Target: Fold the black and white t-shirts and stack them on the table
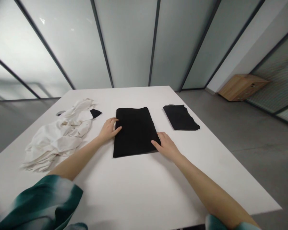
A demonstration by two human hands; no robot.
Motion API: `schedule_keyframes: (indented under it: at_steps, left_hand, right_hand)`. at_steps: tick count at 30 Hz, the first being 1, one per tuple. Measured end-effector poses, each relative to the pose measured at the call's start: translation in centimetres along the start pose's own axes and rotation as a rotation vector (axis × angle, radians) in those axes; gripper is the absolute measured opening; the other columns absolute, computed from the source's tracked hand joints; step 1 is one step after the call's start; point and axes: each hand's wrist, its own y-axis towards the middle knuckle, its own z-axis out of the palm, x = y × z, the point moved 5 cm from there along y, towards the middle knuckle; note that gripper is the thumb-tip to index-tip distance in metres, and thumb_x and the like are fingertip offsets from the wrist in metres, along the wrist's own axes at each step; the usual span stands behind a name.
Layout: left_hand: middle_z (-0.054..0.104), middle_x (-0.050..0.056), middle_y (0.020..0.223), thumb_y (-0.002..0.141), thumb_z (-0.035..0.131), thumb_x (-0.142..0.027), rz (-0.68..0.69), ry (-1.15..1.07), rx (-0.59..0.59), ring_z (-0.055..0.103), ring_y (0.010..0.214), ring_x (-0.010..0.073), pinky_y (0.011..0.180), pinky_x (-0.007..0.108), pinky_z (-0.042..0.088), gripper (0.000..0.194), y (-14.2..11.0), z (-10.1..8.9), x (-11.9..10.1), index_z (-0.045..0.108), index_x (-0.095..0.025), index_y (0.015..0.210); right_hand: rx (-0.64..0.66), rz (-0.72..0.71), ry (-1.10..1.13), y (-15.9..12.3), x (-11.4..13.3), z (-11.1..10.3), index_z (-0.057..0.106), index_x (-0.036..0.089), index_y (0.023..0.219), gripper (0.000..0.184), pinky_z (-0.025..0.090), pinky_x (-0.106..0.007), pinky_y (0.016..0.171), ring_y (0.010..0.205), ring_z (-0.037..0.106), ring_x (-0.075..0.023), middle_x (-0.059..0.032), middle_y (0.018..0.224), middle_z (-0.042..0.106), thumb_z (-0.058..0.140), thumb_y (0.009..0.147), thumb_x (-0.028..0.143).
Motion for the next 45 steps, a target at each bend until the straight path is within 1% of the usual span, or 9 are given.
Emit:
schedule_keyframes:
  at_steps: [4, 8, 11, 16, 21, 29, 36, 40, 45]
  left_hand:
    - [0.050, 0.015, 0.144, 0.084, 0.062, -0.057, 0.283, -0.092, 0.212, 0.044, 0.136, 0.0309, 0.114, 0.048, 0.037, 0.058, -6.6, -0.7, -2.6, 0.058, -0.019, 0.127]
    - [0.031, 0.018, 0.159, 0.075, 0.072, -0.057, 0.356, -0.051, 0.327, 0.023, 0.149, 0.0353, 0.118, 0.053, 0.029, 0.082, -9.8, -0.2, -3.1, 0.048, -0.017, 0.143]
    - [0.032, 0.016, 0.160, 0.080, 0.069, -0.048, 0.326, -0.039, 0.322, 0.023, 0.150, 0.0336, 0.119, 0.053, 0.029, 0.074, -9.7, 0.1, -2.8, 0.048, -0.018, 0.144]
    - [0.038, 0.013, 0.158, 0.081, 0.069, -0.041, 0.329, -0.012, 0.304, 0.027, 0.148, 0.0327, 0.119, 0.052, 0.031, 0.063, -9.1, 0.2, -2.7, 0.055, -0.019, 0.139]
    - [0.060, 0.008, 0.140, 0.084, 0.059, -0.022, 0.352, -0.069, 0.253, 0.042, 0.141, 0.0268, 0.117, 0.047, 0.036, 0.040, -8.9, 0.1, -3.0, 0.066, -0.021, 0.123]
    - [0.071, 0.008, 0.121, 0.089, 0.045, -0.029, -0.090, -0.295, 0.065, 0.065, 0.113, 0.0230, 0.102, 0.040, 0.050, 0.035, -7.9, -0.3, 0.2, 0.068, -0.020, 0.114]
    - [0.066, 0.010, 0.127, 0.087, 0.056, -0.037, 0.213, -0.143, 0.179, 0.057, 0.124, 0.0266, 0.109, 0.045, 0.044, 0.033, -8.3, -1.4, -0.6, 0.067, -0.022, 0.115]
    - [0.052, 0.014, 0.144, 0.072, 0.074, -0.051, 0.322, -0.001, 0.243, 0.044, 0.136, 0.0345, 0.114, 0.051, 0.037, 0.065, -8.8, -2.1, -0.9, 0.062, -0.020, 0.128]
    - [0.037, 0.015, 0.156, 0.073, 0.068, -0.028, 0.292, 0.041, 0.233, 0.035, 0.143, 0.0336, 0.117, 0.050, 0.034, 0.078, -8.5, -1.8, -0.4, 0.044, -0.021, 0.147]
  right_hand:
    - [-0.152, -0.229, -0.050, 0.4, 0.2, -1.3, 0.056, 0.022, 0.131, 0.047, 0.039, -0.054, 0.109, 0.129, 0.049, -0.0334, -0.0153, 0.137, 0.055, 0.055, 0.090, 0.045]
    - [-0.036, -0.377, -0.022, 0.5, 1.0, 0.0, 0.068, 0.026, 0.115, 0.031, 0.041, -0.055, 0.106, 0.121, 0.055, -0.0329, -0.0118, 0.123, 0.064, 0.060, 0.088, 0.039]
    - [0.035, -0.355, -0.018, 0.3, 0.9, 1.1, 0.068, 0.025, 0.114, 0.034, 0.044, -0.054, 0.103, 0.118, 0.057, -0.0327, -0.0121, 0.122, 0.064, 0.064, 0.084, 0.041]
    - [0.127, -0.333, -0.056, -0.1, 0.7, 1.5, 0.063, 0.023, 0.127, 0.063, 0.042, -0.054, 0.106, 0.126, 0.051, -0.0355, -0.0144, 0.134, 0.057, 0.077, 0.071, 0.048]
    - [0.094, -0.365, -0.069, -0.2, 0.8, 1.1, 0.064, 0.022, 0.128, 0.057, 0.041, -0.053, 0.108, 0.127, 0.051, -0.0339, -0.0149, 0.133, 0.057, 0.073, 0.073, 0.037]
    - [0.067, -0.446, -0.046, 0.2, 0.5, 1.7, 0.049, 0.024, 0.146, 0.077, 0.038, -0.057, 0.109, 0.136, 0.045, -0.0357, -0.0151, 0.148, 0.050, 0.074, 0.073, 0.032]
    - [0.128, -0.429, 0.064, 0.6, -0.1, 3.4, 0.060, 0.029, 0.136, 0.070, 0.042, -0.055, 0.106, 0.134, 0.050, -0.0316, -0.0104, 0.144, 0.057, 0.065, 0.069, 0.009]
    - [0.053, -0.299, 0.235, 0.9, -0.5, 3.0, 0.064, 0.029, 0.131, 0.064, 0.043, -0.051, 0.108, 0.128, 0.057, -0.0276, -0.0062, 0.135, 0.064, 0.055, 0.071, 0.009]
    - [0.035, -0.121, 0.386, 1.3, -0.3, 2.7, 0.068, 0.025, 0.125, 0.052, 0.046, -0.049, 0.106, 0.118, 0.064, -0.0271, -0.0055, 0.125, 0.070, 0.050, 0.077, 0.016]
